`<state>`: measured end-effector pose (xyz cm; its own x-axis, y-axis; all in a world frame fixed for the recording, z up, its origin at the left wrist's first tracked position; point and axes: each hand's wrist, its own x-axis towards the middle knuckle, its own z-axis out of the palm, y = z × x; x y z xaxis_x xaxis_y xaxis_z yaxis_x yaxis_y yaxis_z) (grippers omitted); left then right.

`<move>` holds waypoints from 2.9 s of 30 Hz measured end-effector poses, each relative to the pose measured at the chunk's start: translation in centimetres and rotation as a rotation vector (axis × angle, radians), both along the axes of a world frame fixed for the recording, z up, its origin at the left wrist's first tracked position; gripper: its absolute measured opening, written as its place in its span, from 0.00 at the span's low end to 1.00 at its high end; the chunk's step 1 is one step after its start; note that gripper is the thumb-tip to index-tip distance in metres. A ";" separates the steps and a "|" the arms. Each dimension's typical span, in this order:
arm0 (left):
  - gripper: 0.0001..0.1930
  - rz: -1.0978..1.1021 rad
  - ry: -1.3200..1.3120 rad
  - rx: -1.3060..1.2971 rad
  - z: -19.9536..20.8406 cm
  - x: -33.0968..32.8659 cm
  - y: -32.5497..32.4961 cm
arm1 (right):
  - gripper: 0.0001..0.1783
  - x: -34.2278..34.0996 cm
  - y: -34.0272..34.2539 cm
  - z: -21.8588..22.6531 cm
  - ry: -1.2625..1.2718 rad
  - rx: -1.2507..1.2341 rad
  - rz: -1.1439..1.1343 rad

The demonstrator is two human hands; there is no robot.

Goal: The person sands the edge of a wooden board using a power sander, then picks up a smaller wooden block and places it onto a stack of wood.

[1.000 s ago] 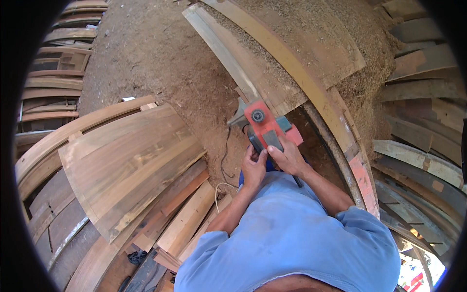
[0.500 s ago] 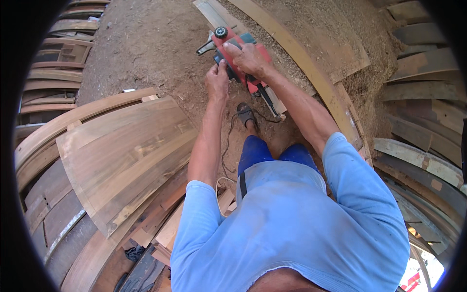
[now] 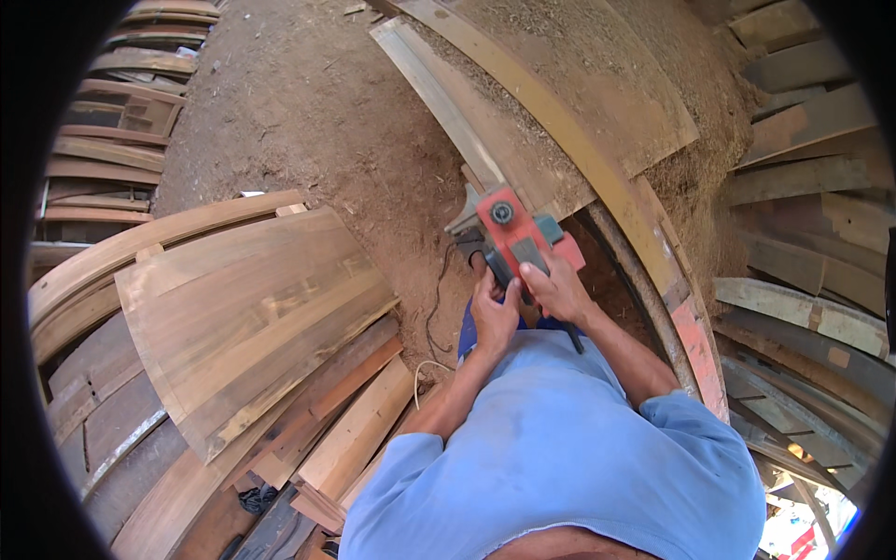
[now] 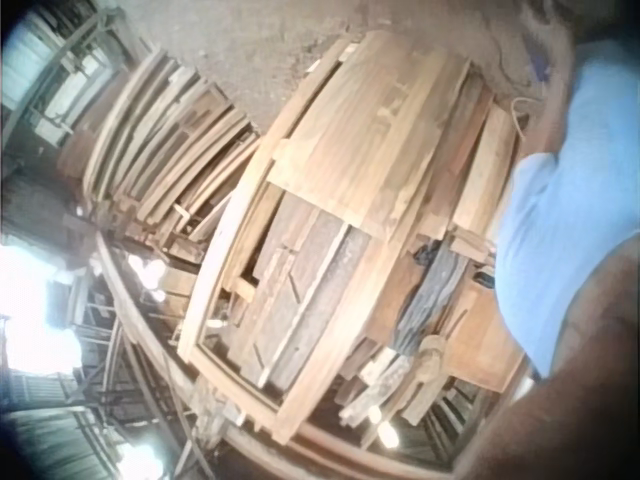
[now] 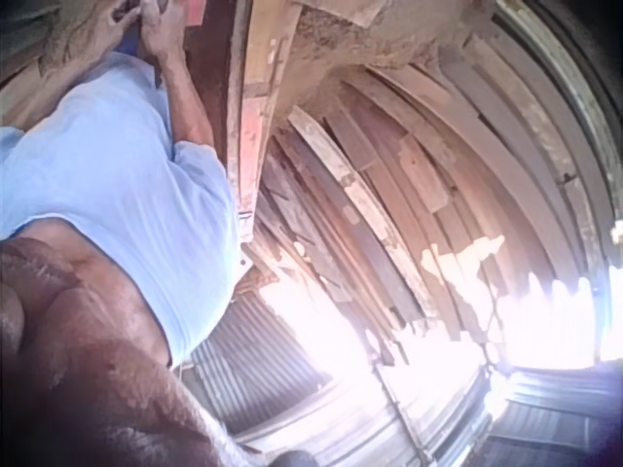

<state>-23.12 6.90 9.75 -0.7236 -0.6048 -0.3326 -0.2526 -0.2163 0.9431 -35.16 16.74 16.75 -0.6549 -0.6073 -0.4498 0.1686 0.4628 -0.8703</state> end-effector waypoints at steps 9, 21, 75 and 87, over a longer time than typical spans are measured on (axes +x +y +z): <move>0.21 0.048 0.003 -0.026 -0.2 -7.1 -8.0 | 0.37 -6.4 -8.4 -0.4 0.004 0.014 0.016; 0.20 0.123 -0.084 -0.223 -1.6 -18.8 -22.9 | 0.34 -17.9 -23.7 -0.6 0.172 -0.105 -0.040; 0.19 0.115 -0.122 -0.121 0.3 -18.4 -22.3 | 0.27 -18.3 -23.7 1.2 0.030 0.005 0.052; 0.15 0.153 -0.002 -0.136 -1.1 -28.5 -35.6 | 0.18 -28.3 -36.4 -3.6 0.869 -0.191 0.133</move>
<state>-51.65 -28.73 8.61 -0.6191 -0.7471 -0.2421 -0.2286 -0.1235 0.9657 -63.41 -19.62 13.17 -0.6360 -0.7159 0.2881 -0.6299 0.2661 -0.7296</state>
